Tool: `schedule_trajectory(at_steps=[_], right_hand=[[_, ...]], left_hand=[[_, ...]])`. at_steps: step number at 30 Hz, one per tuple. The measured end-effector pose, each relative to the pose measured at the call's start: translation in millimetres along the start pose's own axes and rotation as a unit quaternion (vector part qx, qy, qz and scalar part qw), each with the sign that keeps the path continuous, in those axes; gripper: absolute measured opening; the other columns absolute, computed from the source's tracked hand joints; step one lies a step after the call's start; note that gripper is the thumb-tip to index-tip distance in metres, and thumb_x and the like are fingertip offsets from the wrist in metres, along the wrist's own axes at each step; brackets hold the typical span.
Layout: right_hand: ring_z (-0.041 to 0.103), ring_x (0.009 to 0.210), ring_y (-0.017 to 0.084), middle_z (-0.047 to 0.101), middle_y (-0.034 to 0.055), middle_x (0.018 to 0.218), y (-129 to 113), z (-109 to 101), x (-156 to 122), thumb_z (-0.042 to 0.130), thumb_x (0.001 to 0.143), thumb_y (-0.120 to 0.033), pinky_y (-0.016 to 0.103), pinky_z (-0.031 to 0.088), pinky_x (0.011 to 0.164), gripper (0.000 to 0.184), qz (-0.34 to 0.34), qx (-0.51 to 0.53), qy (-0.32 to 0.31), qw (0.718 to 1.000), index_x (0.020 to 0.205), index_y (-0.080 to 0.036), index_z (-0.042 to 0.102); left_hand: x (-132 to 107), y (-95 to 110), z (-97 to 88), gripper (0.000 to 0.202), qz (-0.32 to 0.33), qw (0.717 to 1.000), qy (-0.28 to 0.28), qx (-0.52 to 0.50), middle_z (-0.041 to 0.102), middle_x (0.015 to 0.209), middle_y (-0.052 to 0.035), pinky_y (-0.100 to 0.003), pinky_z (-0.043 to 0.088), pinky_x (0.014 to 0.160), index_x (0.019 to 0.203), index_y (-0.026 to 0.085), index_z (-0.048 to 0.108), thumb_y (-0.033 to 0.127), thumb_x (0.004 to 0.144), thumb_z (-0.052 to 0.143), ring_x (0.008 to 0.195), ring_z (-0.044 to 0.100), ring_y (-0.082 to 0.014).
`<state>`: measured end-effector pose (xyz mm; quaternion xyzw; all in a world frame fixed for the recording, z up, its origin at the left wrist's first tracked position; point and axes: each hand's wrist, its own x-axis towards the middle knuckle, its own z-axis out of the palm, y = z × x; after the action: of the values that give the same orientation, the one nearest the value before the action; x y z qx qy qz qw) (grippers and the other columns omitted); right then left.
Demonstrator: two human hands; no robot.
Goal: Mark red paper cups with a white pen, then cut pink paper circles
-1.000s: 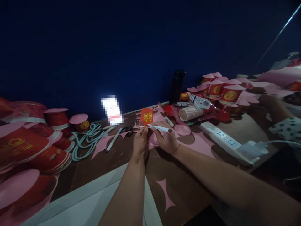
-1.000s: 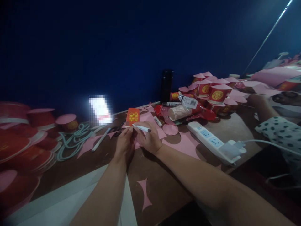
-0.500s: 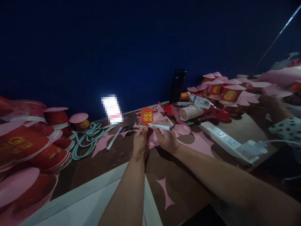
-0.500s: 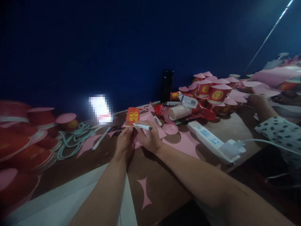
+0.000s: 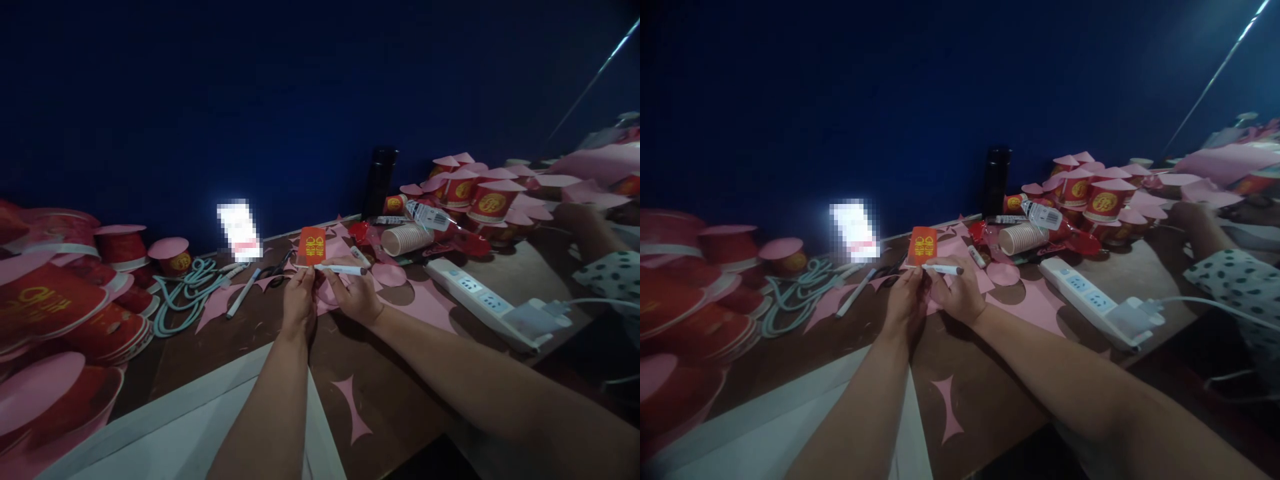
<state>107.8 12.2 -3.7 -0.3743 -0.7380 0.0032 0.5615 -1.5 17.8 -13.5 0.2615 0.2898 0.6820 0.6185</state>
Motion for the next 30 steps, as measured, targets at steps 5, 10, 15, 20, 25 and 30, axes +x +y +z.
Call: schedule_trajectory(at_steps=[5,10,15,20,25,30], right_hand=[[0.064,0.092,0.02,0.07,0.0058,0.096,-0.1,0.0,0.4,0.053,0.087,-0.023,0.037,0.049,0.086,0.015,0.001,-0.003,0.001,1.0,0.1,-0.023,0.062],[0.062,0.093,0.02,0.069,0.0066,0.097,-1.0,0.2,0.7,0.053,0.087,-0.022,0.038,0.048,0.087,0.015,0.001,-0.01,0.006,1.0,0.099,-0.022,0.062],[0.063,0.09,0.02,0.069,0.0064,0.095,0.2,1.0,-0.5,0.055,0.086,-0.021,0.037,0.048,0.085,0.014,-0.005,-0.015,0.001,1.0,0.098,-0.021,0.062],[0.063,0.089,0.019,0.069,0.0054,0.096,2.0,2.2,-1.4,0.055,0.086,-0.019,0.036,0.049,0.085,0.015,-0.015,-0.003,0.012,1.0,0.099,-0.021,0.06],[0.062,0.089,0.019,0.068,0.0061,0.095,1.0,1.9,-1.0,0.053,0.086,-0.019,0.036,0.05,0.084,0.015,-0.013,0.001,0.01,1.0,0.099,-0.021,0.06],[0.062,0.089,0.019,0.067,0.0065,0.095,0.9,1.8,-1.8,0.054,0.086,-0.018,0.036,0.049,0.085,0.014,-0.011,-0.004,0.001,1.0,0.098,-0.02,0.06]], left_hand=[[0.2,0.2,0.7,0.018,0.0,1.0,0.004,-0.001,0.065,0.072,-0.0019,-0.022,0.046,0.072,0.072,0.014,0.068,0.025,0.061,0.077,0.067,0.058,-0.0085],[1.4,-0.7,-0.9,0.019,0.002,1.0,-0.003,-0.004,0.064,0.072,-0.0025,-0.022,0.046,0.072,0.071,0.012,0.067,0.025,0.061,0.077,0.067,0.059,-0.0087],[3.2,-1.9,-2.6,0.023,-0.003,1.0,0.0,-0.007,0.063,0.069,-0.0012,-0.023,0.045,0.07,0.072,0.012,0.067,0.026,0.058,0.078,0.062,0.057,-0.008],[4.4,-3.2,-3.7,0.023,-0.003,1.0,0.003,-0.007,0.063,0.069,-0.0009,-0.023,0.045,0.069,0.072,0.012,0.067,0.027,0.059,0.078,0.063,0.058,-0.0081],[4.5,-3.5,-5.3,0.021,0.003,1.0,0.001,-0.004,0.065,0.071,-0.0018,-0.023,0.046,0.071,0.072,0.013,0.066,0.026,0.06,0.077,0.066,0.059,-0.0093],[5.8,-3.9,-6.7,0.018,0.003,1.0,0.005,-0.008,0.064,0.069,-0.0009,-0.022,0.045,0.07,0.071,0.013,0.066,0.024,0.061,0.076,0.066,0.059,-0.0087]])
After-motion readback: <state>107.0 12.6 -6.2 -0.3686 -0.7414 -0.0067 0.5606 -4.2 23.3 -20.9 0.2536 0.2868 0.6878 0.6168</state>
